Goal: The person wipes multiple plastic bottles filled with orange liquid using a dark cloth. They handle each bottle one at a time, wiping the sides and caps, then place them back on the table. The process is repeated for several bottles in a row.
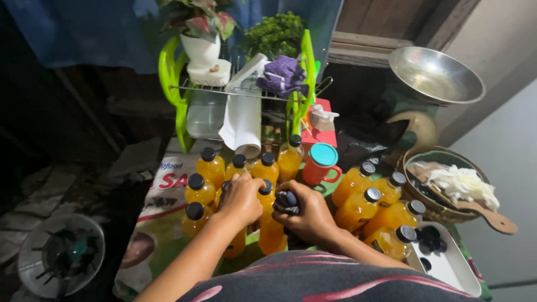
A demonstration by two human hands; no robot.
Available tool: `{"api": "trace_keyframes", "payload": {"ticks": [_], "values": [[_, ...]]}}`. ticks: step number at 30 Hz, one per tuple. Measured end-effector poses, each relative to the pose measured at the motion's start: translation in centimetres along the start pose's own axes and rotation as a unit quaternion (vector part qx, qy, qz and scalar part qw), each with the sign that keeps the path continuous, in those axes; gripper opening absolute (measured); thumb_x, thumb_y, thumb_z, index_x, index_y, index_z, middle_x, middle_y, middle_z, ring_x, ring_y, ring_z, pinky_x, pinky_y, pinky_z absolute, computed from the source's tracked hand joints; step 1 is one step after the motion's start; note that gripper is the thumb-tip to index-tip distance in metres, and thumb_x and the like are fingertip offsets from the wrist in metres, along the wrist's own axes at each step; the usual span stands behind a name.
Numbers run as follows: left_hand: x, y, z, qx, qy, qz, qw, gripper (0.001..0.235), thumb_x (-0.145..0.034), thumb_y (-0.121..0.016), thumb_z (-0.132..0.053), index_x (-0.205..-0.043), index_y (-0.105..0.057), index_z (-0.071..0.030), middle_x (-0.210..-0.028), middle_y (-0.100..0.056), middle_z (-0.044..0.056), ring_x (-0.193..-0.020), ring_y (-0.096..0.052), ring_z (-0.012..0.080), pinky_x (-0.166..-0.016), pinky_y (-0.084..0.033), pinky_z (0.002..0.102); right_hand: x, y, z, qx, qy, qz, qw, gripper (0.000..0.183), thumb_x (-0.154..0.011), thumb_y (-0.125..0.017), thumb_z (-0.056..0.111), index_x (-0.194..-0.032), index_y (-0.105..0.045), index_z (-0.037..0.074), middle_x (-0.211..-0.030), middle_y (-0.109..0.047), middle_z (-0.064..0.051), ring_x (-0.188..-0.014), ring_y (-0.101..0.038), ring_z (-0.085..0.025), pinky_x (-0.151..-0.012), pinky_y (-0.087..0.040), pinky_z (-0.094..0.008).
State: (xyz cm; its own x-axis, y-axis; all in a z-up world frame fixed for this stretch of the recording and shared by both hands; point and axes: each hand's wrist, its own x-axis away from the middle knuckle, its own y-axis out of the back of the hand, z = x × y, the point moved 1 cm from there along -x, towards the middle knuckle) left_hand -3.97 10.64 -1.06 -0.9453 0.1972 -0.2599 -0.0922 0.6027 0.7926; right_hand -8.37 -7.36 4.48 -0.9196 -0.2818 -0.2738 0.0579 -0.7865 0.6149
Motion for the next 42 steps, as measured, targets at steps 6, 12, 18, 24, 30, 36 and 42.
{"api": "trace_keyframes", "payload": {"ticks": [6, 12, 18, 24, 30, 36, 42], "values": [[0.7, -0.6, 0.9, 0.063, 0.043, 0.026, 0.997, 0.047, -0.070, -0.068, 0.004, -0.113, -0.075, -0.014, -0.109, -0.067, 0.018, -0.110, -0.060, 0.0396, -0.095, -0.049, 0.046, -0.3, -1.9, -0.4, 0.004, 0.073, 0.053, 0.996, 0.043, -0.070, -0.084, 0.014, -0.107, -0.064, 0.009, -0.095, -0.067, -0.013, -0.084, -0.069, -0.032, -0.075, -0.055, -0.039], [0.5, 0.3, 0.6, 0.058, 0.065, 0.062, 0.994, 0.043, -0.073, -0.070, 0.000, -0.113, -0.075, -0.015, -0.111, -0.069, 0.018, -0.109, -0.063, 0.0396, -0.094, -0.051, 0.047, -0.2, -3.3, -1.6, 0.023, 0.103, 0.056, 0.993, 0.044, -0.072, -0.084, 0.015, -0.111, -0.064, 0.012, -0.097, -0.064, -0.014, -0.090, -0.066, -0.036, -0.079, -0.054, -0.043], [0.6, -0.1, 0.7, 0.074, 0.054, 0.049, 0.995, 0.042, -0.076, -0.067, 0.003, -0.114, -0.075, -0.014, -0.111, -0.070, 0.018, -0.109, -0.064, 0.0397, -0.094, -0.051, 0.046, 0.8, -4.1, -2.3, 0.019, 0.096, 0.048, 0.994, 0.047, -0.072, -0.084, 0.017, -0.115, -0.064, 0.013, -0.101, -0.065, -0.014, -0.093, -0.067, -0.037, -0.080, -0.054, -0.043], [-0.3, -1.2, 0.4, 0.066, 0.032, -0.033, 0.997, 0.024, -0.071, -0.070, 0.001, -0.093, -0.075, -0.008, -0.097, -0.071, 0.020, -0.099, -0.064, 0.0420, -0.088, -0.051, 0.049, 0.4, -2.8, -1.8, -0.009, 0.096, 0.034, 0.995, 0.047, -0.075, -0.086, 0.018, -0.116, -0.063, 0.010, -0.103, -0.067, -0.015, -0.093, -0.067, -0.036, -0.082, -0.055, -0.042], [-2.0, -2.4, -1.9, 0.106, -0.076, -0.125, 0.984, 0.023, -0.072, -0.067, 0.004, -0.093, -0.072, -0.005, -0.088, -0.068, 0.019, -0.091, -0.064, 0.0417, -0.086, -0.050, 0.050, 0.4, 1.9, -2.9, 0.059, 0.039, -0.154, 0.986, 0.044, -0.077, -0.085, 0.015, -0.116, -0.065, 0.011, -0.105, -0.070, -0.012, -0.096, -0.071, -0.032, -0.084, -0.056, -0.040], [-2.5, -3.7, -5.9, 0.164, -0.099, -0.075, 0.979, 0.020, -0.074, -0.072, -0.003, -0.094, -0.073, -0.006, -0.089, -0.069, 0.017, -0.092, -0.065, 0.0390, -0.082, -0.052, 0.048, 0.4, 8.7, -7.3, 0.267, -0.110, -0.245, 0.926, 0.049, -0.073, -0.088, 0.026, -0.115, -0.067, 0.010, -0.108, -0.067, -0.019, -0.103, -0.063, -0.040, -0.087, -0.052, -0.049], [-2.8, -5.2, -9.5, 0.156, -0.082, -0.020, 0.984, 0.018, -0.074, -0.076, -0.008, -0.093, -0.074, -0.009, -0.090, -0.070, 0.015, -0.093, -0.065, 0.0381, -0.080, -0.052, 0.048, 0.1, 10.9, -11.3, 0.344, -0.257, -0.055, 0.902, 0.060, -0.068, -0.090, 0.033, -0.121, -0.065, 0.016, -0.115, -0.063, -0.022, -0.106, -0.061, -0.044, -0.088, -0.053, -0.052]]}}
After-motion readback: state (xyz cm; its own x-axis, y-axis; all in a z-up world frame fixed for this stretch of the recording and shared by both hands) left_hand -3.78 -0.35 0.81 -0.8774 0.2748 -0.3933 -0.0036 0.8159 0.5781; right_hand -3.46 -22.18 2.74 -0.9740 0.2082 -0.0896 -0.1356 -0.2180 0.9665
